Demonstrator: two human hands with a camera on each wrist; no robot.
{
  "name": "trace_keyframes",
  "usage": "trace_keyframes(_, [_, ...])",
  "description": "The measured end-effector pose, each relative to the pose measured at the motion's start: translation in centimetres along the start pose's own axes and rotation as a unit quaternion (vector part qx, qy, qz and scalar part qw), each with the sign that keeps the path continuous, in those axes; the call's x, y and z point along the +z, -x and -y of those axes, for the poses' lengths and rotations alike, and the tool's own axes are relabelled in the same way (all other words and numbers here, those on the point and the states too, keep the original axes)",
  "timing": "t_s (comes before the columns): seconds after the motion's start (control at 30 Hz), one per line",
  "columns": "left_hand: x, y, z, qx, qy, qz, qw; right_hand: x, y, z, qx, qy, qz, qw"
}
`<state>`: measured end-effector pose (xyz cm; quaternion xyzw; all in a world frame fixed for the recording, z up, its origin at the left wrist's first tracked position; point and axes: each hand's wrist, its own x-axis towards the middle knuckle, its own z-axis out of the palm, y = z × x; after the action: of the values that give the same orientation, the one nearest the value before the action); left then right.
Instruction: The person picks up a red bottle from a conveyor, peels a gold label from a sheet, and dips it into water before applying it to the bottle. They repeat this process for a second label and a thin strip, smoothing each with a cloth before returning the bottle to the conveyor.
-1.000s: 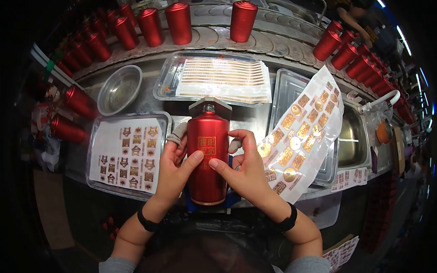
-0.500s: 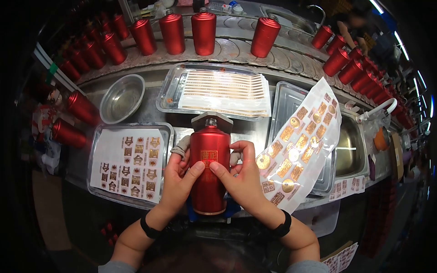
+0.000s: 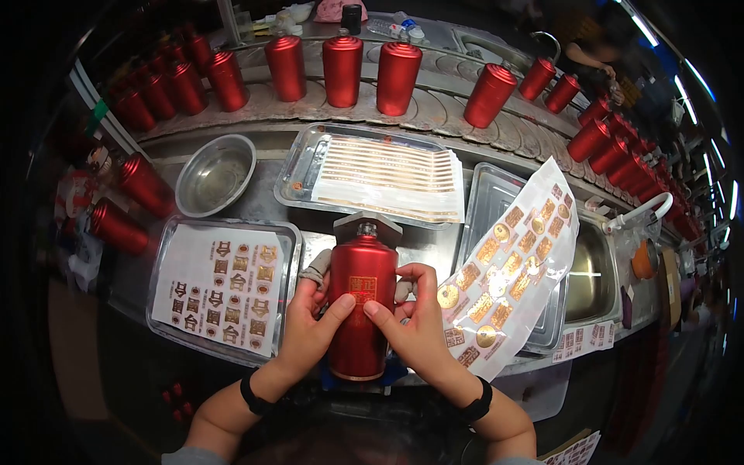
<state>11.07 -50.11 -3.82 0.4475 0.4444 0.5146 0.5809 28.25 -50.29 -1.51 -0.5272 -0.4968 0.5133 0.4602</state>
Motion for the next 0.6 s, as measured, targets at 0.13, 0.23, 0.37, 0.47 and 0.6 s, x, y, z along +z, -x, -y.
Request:
trace_keyframes(0.13, [-0.16, -0.02, 0.56, -0.017, 0.024, 0.006, 1.000, -0.17, 0.17, -0.22, -0.012, 0.010, 0.009, 1.000])
trace_keyframes(0.23, [0.00, -0.04, 0.35, -0.009, 0.033, 0.002, 0.999, 0.03, 0.26, 0.08, -0.004, 0.000, 0.004, 1.000])
trace_keyframes(0.37, [0.20, -0.17, 0.41, -0.005, 0.047, -0.003, 0.999, 0.13, -0.05, 0.27, -0.002, 0.015, -0.007, 1.000])
trace_keyframes(0.47, [0.02, -0.30, 0.60, -0.004, 0.039, 0.006, 0.999, 0.35, -0.26, 0.13, -0.010, 0.031, -0.019, 0.999])
trace_keyframes(0.6, [-0.10, -0.25, 0.49, -0.008, 0.026, 0.014, 1.000, 0.25, -0.22, -0.07, -0.014, 0.039, -0.019, 0.999])
